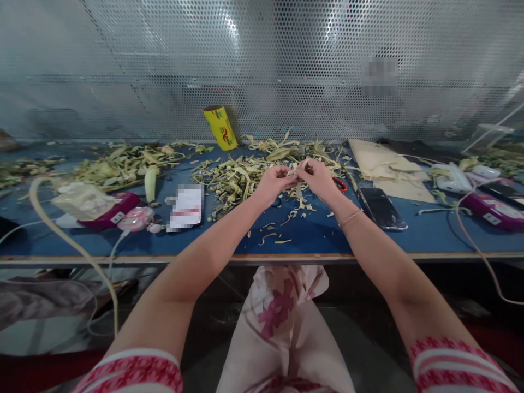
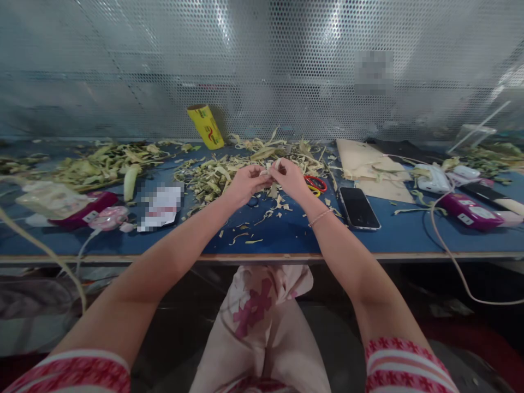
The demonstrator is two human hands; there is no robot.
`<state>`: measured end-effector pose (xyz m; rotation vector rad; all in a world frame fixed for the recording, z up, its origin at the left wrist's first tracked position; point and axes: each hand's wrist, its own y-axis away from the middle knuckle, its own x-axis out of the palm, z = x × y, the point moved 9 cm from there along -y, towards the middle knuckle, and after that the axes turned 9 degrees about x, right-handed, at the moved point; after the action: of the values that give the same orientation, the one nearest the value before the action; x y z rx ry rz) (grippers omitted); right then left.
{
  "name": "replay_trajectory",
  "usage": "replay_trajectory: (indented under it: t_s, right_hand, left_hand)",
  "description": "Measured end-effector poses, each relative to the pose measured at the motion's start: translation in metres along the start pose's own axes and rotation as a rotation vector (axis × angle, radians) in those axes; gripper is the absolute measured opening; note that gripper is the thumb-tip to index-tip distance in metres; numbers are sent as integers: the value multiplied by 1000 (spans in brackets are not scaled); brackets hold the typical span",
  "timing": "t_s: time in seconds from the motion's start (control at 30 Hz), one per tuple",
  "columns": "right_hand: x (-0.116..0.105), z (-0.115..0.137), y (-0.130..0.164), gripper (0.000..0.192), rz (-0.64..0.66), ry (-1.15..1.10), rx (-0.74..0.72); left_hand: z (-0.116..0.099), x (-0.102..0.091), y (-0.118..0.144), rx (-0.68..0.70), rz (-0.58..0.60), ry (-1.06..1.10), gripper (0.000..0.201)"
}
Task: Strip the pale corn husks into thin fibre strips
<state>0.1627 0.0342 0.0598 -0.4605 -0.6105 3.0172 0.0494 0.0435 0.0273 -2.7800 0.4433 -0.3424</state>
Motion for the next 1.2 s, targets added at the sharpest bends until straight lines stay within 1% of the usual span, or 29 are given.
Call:
replay_trajectory:
  t_s: [0.07, 0.27, 0.47, 0.57, 0.67, 0.77, 0.9, 1.0, 1.1, 1.2]
  right_hand:
    - [-1, -3, 0, 22, -9, 9, 23]
    - [0, -11, -2, 24, -10, -105, 95]
    - [2, -4, 1, 26, 27, -179, 64]
    - [4, -6, 1, 29, 54, -246, 92]
    - [7, -10, 1, 33, 77, -264, 133]
    - [10, -14, 0, 33, 89, -269, 158]
    - [10, -23, -4, 34, 78, -290, 196]
    - [7, -20, -5, 31, 45, -184, 155]
    - [2, -10, -2, 25, -17, 41, 72]
    - [-4, 5, 4, 23, -114, 233, -38]
  left_hand:
    - [2, -1, 0, -22, -5, 0, 20]
    - [4, -4, -3, -13, -7, 20, 28]
    - [5, -4, 0, -68, -43, 23, 28]
    - [5, -5, 1, -63, -57, 12, 29]
    - [4, -3, 0, -43, -27, -22, 27]
    - [1, 0, 0, -23, 8, -59, 20]
    - [1, -1, 0, -27, 0, -94, 16]
    - [1, -2, -1, -19, 2, -120, 18]
    - [2, 2, -1, 11, 57, -151, 20]
    - [2, 6, 0, 18, 92, -152, 24]
